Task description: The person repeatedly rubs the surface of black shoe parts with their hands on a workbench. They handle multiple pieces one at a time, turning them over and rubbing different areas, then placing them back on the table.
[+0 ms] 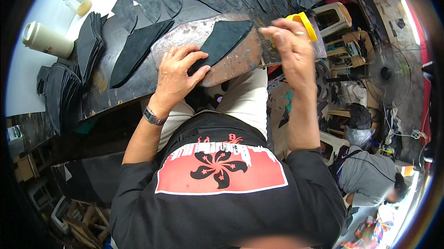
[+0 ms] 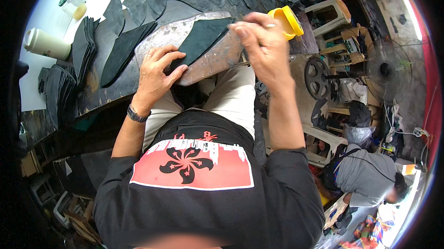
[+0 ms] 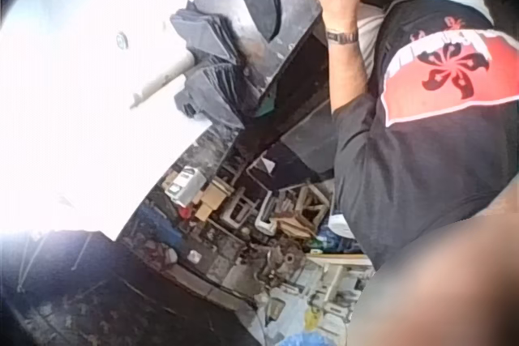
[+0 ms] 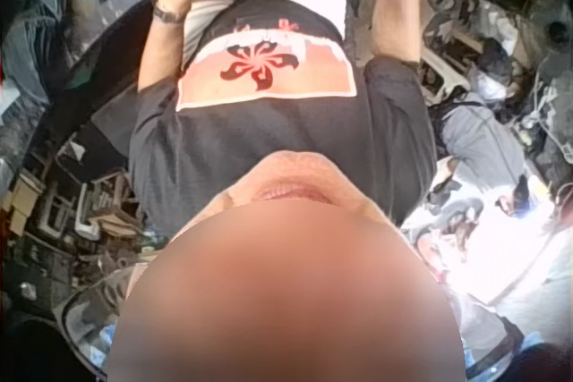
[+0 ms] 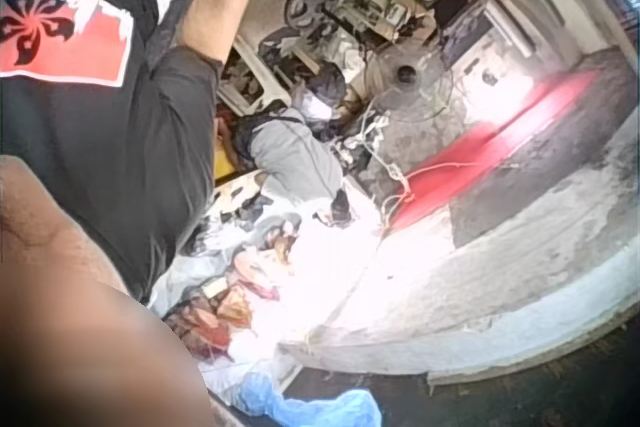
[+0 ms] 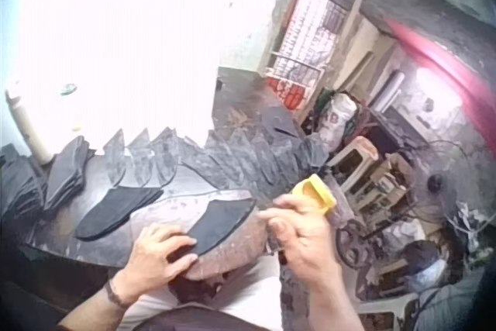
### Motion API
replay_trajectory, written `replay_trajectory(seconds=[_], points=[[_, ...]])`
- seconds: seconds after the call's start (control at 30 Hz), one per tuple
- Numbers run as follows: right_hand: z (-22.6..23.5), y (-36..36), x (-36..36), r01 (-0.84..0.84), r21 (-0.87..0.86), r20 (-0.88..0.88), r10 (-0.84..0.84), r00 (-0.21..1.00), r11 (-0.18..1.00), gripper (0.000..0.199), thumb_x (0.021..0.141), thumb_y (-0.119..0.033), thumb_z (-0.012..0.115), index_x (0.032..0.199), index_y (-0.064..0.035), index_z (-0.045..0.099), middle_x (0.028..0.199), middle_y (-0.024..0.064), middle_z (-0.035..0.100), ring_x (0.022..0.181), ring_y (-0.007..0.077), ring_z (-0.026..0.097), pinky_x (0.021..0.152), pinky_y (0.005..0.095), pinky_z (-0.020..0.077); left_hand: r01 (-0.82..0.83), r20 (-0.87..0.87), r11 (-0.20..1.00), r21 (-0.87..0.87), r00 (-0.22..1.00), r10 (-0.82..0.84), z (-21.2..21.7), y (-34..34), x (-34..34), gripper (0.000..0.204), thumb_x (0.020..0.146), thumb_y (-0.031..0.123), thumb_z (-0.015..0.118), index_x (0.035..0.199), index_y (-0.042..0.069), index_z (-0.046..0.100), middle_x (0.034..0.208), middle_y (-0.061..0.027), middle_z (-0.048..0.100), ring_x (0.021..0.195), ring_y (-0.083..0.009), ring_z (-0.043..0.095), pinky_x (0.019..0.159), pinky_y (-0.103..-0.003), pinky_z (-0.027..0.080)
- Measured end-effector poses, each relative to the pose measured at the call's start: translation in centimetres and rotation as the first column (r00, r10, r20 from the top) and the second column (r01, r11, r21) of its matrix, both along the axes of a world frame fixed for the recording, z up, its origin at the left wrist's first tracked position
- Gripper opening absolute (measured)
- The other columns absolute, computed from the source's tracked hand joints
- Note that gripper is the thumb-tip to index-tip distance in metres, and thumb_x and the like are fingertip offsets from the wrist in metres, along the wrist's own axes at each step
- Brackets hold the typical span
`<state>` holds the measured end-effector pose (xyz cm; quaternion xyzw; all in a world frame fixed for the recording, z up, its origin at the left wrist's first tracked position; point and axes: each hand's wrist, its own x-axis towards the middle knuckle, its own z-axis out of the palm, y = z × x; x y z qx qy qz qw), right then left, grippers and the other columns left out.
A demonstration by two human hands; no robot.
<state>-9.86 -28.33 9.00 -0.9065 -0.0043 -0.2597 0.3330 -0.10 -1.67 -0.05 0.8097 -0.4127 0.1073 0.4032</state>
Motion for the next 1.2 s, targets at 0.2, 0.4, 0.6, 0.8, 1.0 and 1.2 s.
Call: replay_trajectory(seconds=[0.2, 0.4, 0.6, 0.8, 1.0, 1.2], points=[[-9.1, 0.0, 4.6, 0.049, -0.313, -0.289, -0.144, 0.946, 0.948, 0.066, 0.104, -0.063, 0.041, 0.144, -0.0139, 0.059, 0.162, 0.0216, 0.035, 0.154, 0.0390, 0.019, 0.122, 0.0643, 0.0106, 0.006, -0.044, 1.000, 0.019, 0.999, -0.005, 0.0, 0.3, 0.0, 0.029, 0.080, 0.020, 0.082, 0.106, 0.009, 0.076, 0.116, -0.0082, 0.069, 0.112, -0.0295, 0.062, 0.097, -0.041, 0.049], [-10.7, 0.7, 4.3, 0.137, -0.438, -0.304, -0.289, 0.908, 0.889, 0.096, 0.096, -0.076, 0.041, 0.159, -0.0044, 0.033, 0.169, 0.0218, 0.020, 0.158, 0.0394, 0.007, 0.121, 0.0692, 0.0043, 0.009, -0.014, 1.000, -0.004, 1.000, -0.009, -0.1, 0.0, 0.1, 0.030, 0.081, 0.024, 0.081, 0.105, 0.009, 0.074, 0.116, -0.0073, 0.068, 0.110, -0.0300, 0.061, 0.097, -0.043, 0.047], [-8.4, 5.3, 0.8, -0.045, -0.537, -0.210, -0.083, 0.974, 0.842, 0.081, 0.095, -0.068, 0.051, 0.139, 0.0007, 0.058, 0.158, 0.0227, 0.041, 0.154, 0.0408, 0.024, 0.119, 0.0701, 0.0123, 0.094, -0.046, 0.995, 0.016, 0.995, -0.094, 0.4, 0.8, 0.6, 0.028, 0.084, 0.019, 0.077, 0.109, 0.007, 0.074, 0.119, -0.0099, 0.068, 0.112, -0.0312, 0.061, 0.101, -0.042, 0.046], [-8.1, 0.1, 4.7, 0.113, -0.647, -0.124, -0.250, 0.960, 0.754, 0.068, 0.098, -0.068, 0.046, 0.141, -0.0172, 0.060, 0.158, 0.0174, 0.042, 0.154, 0.0390, 0.023, 0.118, 0.0704, 0.0149, 0.100, -0.124, 0.994, 0.046, 0.988, -0.094, 0.8, 0.9, 0.4, 0.029, 0.083, 0.010, 0.074, 0.112, 0.005, 0.073, 0.125, -0.0129, 0.066, 0.119, -0.0328, 0.060, 0.105, -0.043, 0.045], [-9.2, -2.4, 5.2, -0.146, -0.674, -0.362, -0.152, 0.920, 0.724, 0.066, 0.100, -0.069, 0.039, 0.160, -0.0396, 0.035, 0.172, 0.0072, 0.017, 0.159, 0.0342, 0.005, 0.123, 0.0673, 0.0036, 0.080, -0.085, 0.997, -0.014, 0.993, -0.081, 0.3, 1.4, 0.1, 0.024, 0.083, 0.009, 0.076, 0.107, 0.005, 0.073, 0.117, -0.0100, 0.068, 0.115, -0.0303, 0.061, 0.101, -0.041, 0.046], [-8.9, 0.2, 3.1, -0.227, -0.643, -0.375, -0.043, 0.926, 0.732, 0.069, 0.099, -0.068, 0.044, 0.160, -0.0381, 0.034, 0.172, 0.0106, 0.018, 0.159, 0.0370, 0.004, 0.120, 0.0717, 0.0017, 0.046, -0.044, 0.998, -0.046, 0.998, -0.048, -0.2, 1.2, -0.1, 0.022, 0.082, 0.009, 0.077, 0.103, 0.006, 0.073, 0.112, -0.0081, 0.070, 0.112, -0.0295, 0.062, 0.099, -0.041, 0.046]])
